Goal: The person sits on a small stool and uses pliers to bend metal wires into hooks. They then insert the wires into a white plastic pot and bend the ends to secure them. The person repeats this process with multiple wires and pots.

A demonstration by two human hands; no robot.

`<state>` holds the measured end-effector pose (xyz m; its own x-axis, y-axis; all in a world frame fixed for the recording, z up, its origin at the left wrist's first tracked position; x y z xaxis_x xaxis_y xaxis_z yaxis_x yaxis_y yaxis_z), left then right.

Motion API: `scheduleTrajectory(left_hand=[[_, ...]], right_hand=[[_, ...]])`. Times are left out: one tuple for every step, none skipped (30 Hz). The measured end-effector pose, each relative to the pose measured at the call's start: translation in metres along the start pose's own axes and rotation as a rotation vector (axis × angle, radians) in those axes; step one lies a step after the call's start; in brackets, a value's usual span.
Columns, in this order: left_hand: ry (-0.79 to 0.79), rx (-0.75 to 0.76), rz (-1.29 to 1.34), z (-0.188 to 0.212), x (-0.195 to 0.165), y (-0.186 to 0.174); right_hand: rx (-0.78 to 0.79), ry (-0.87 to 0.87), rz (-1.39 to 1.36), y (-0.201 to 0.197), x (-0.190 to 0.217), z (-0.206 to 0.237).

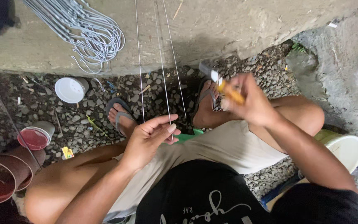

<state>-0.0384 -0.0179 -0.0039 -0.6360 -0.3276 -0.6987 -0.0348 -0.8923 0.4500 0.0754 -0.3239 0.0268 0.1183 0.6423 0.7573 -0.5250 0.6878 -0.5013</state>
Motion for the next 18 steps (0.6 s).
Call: scheduleTrajectory(left_hand=[[0.014,0.003,0.007,0.001,0.000,0.000],[0.032,0.006,0.012,0.000,-0.001,0.000],[0.048,0.011,0.018,0.000,-0.001,0.001],[0.048,0.009,0.024,0.001,-0.001,0.001],[0.050,0.008,0.027,0.001,-0.001,0.001],[0.058,0.009,0.029,0.000,-0.002,0.001],[0.054,0.007,0.017,-0.001,-0.003,0.001],[0.046,0.005,0.007,-0.001,-0.003,0.001],[0.038,0.001,-0.002,0.000,-0.004,0.002],[0.041,0.003,-0.018,0.000,-0.005,0.002],[0.046,0.004,-0.034,0.000,-0.006,0.002],[0.049,0.004,-0.049,0.000,-0.007,0.002],[0.050,0.001,-0.058,0.000,-0.008,0.002],[0.049,-0.003,-0.068,0.000,-0.009,0.002],[0.048,-0.005,-0.077,0.000,-0.010,0.002],[0.041,-0.009,-0.086,0.000,-0.011,0.001],[0.034,-0.012,-0.096,0.001,-0.011,0.001],[0.029,-0.014,-0.106,0.001,-0.012,0.001]], right_hand=[[0.128,-0.067,-0.023,0.003,0.007,0.015],[0.253,-0.138,-0.046,0.005,0.014,0.023],[0.434,0.142,0.125,0.007,0.016,0.027],[0.606,0.428,0.296,0.006,0.018,0.036],[0.766,0.718,0.469,0.004,0.019,0.044],[0.766,0.517,0.320,0.008,0.024,0.043],[0.758,0.315,0.171,0.013,0.028,0.042],[0.743,0.116,0.021,0.015,0.032,0.042],[0.772,0.124,0.053,0.017,0.033,0.041],[0.800,0.129,0.088,0.019,0.033,0.037],[0.826,0.132,0.125,0.020,0.032,0.033],[0.831,0.147,0.151,0.021,0.033,0.031],[0.838,0.163,0.175,0.022,0.033,0.028],[0.845,0.179,0.199,0.023,0.034,0.026],[0.848,0.162,0.188,0.023,0.035,0.025],[0.852,0.146,0.177,0.023,0.037,0.023],[0.854,0.130,0.166,0.023,0.039,0.022],[0.855,0.135,0.222,0.023,0.040,0.021]])
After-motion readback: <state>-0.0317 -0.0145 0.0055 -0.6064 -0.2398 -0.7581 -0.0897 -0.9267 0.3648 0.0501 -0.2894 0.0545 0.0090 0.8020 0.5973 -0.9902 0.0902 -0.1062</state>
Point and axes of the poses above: each hand's wrist, its own z-axis away from the middle knuckle, its own y-axis out of the palm, x = y × z, the point moved 1 cm from there along -z, towards the middle knuckle, and after that the axes turned 6 degrees about y, right-handed, at the moved point
